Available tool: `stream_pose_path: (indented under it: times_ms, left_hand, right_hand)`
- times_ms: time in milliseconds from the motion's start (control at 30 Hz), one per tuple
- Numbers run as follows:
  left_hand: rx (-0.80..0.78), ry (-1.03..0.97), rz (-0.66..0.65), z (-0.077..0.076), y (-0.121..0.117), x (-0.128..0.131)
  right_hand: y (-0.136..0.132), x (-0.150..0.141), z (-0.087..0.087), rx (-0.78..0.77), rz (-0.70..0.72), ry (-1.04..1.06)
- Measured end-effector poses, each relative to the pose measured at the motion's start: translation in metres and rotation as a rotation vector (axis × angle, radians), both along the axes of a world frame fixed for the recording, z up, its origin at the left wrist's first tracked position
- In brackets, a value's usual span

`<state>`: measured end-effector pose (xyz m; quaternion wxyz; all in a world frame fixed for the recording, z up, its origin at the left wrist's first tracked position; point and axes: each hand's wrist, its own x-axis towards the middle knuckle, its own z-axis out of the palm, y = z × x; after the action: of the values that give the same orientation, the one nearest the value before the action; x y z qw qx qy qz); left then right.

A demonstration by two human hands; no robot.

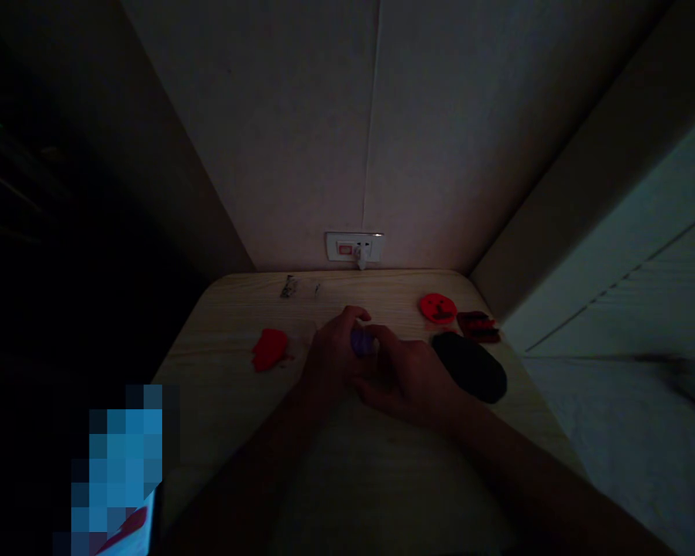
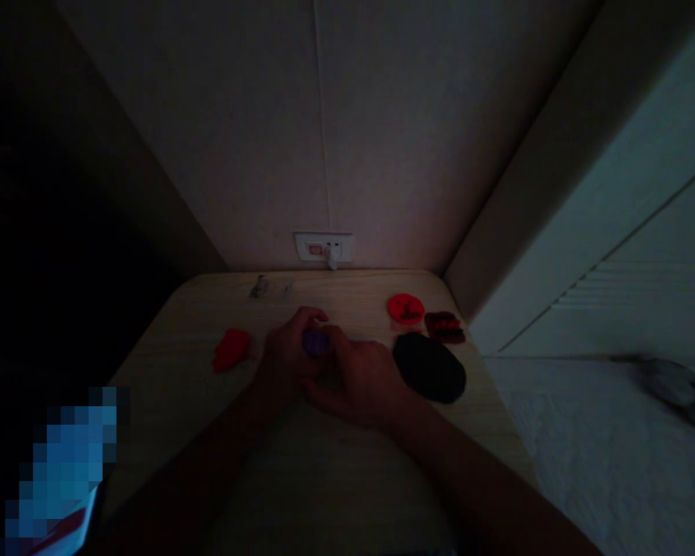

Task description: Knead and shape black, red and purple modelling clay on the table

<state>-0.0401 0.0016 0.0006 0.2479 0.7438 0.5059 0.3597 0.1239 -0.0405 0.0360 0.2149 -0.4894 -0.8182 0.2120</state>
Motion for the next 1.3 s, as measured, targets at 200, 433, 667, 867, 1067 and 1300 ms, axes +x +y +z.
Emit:
stream_pose_path:
  times_ms: [200, 433, 667, 867, 1067, 1300]
  left_hand:
    - [0.077, 0.109, -0.039, -0.001, -0.001, 0.0]
    - [0.066, 0.165, 0.016, 0.002, -0.003, 0.0]
    - [0.041, 0.072, -0.03, 0.003, -0.002, -0.001]
    - [-0.065, -0.022, -0.112, 0.002, -0.002, -0.005]
    - [-0.08, 0.017, -0.146, 0.006, -0.002, -0.006]
    - [-0.081, 0.212, -0.026, 0.011, -0.004, 0.001]
  right_hand:
    - [0.0, -0.003, -0.003, -0.105, -0.094, 0.2]
    - [0.002, -0.011, -0.01, -0.395, -0.064, 0.536]
    - [0.011, 0.002, -0.014, -0.146, -0.006, 0.48]
    - [0.009, 0.009, -0.006, 0.193, 0.128, 0.254]
    - [0.01, 0.007, -0.012, 0.123, 0.144, 0.405]
    - [0.007, -0.002, -0.017, -0.184, -0.039, 0.686]
